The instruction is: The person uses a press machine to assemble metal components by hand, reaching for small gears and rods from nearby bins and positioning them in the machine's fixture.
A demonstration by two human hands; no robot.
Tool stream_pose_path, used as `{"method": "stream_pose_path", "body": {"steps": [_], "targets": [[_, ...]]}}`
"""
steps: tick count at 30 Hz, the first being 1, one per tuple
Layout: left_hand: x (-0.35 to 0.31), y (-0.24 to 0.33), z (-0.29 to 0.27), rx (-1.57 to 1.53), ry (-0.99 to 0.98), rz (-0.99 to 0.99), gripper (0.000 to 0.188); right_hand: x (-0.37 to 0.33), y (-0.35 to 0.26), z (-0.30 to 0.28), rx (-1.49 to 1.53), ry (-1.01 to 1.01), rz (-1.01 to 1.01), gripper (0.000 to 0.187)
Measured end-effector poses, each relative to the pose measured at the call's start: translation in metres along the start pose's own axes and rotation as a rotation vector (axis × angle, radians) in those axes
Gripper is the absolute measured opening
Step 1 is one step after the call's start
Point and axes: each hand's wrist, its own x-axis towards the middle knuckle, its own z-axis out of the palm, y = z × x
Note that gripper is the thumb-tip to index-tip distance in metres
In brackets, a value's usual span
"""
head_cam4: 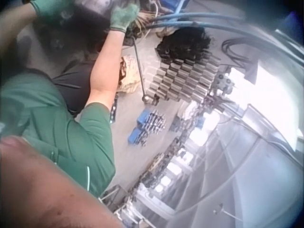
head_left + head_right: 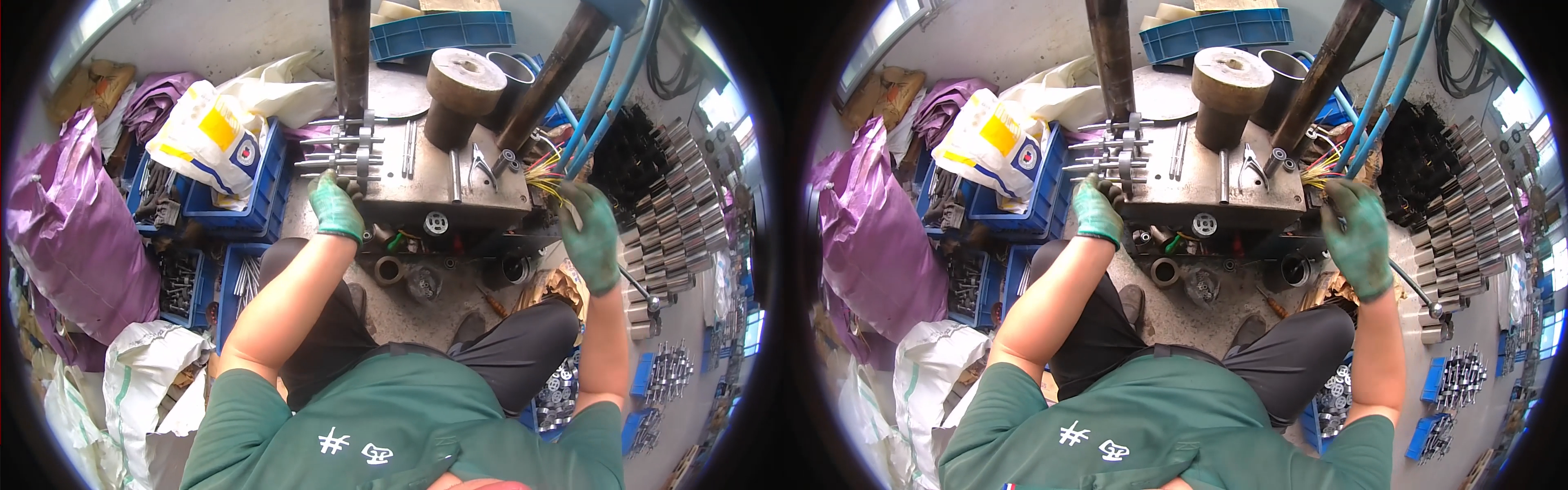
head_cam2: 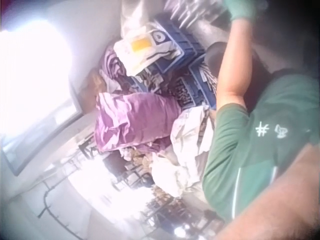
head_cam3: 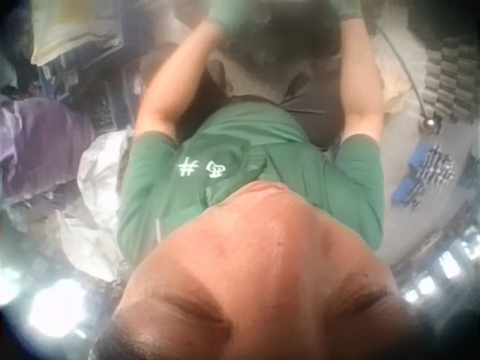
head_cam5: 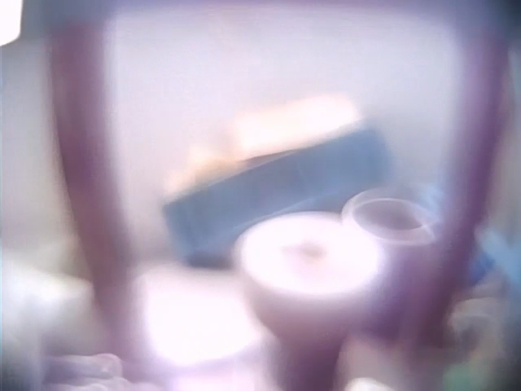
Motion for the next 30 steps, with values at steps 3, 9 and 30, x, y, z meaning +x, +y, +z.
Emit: {"method": "stream_pose_path", "body": {"steps": [3,9,30], "targets": [[-0.051,-0.015,0.014,0.203,-0.233,0.141,0.008,0.026,0.033,0.068,0.196,-0.023,0.111,0.034],[-0.039,-0.045,0.041,1.315,-0.784,0.855,0.035,0.037,0.075,0.17,0.183,0.122,0.177,0.035],[-0.047,-0.073,0.033,1.685,-0.962,1.198,0.044,0.022,0.089,0.204,0.244,0.126,0.201,0.026]]}}
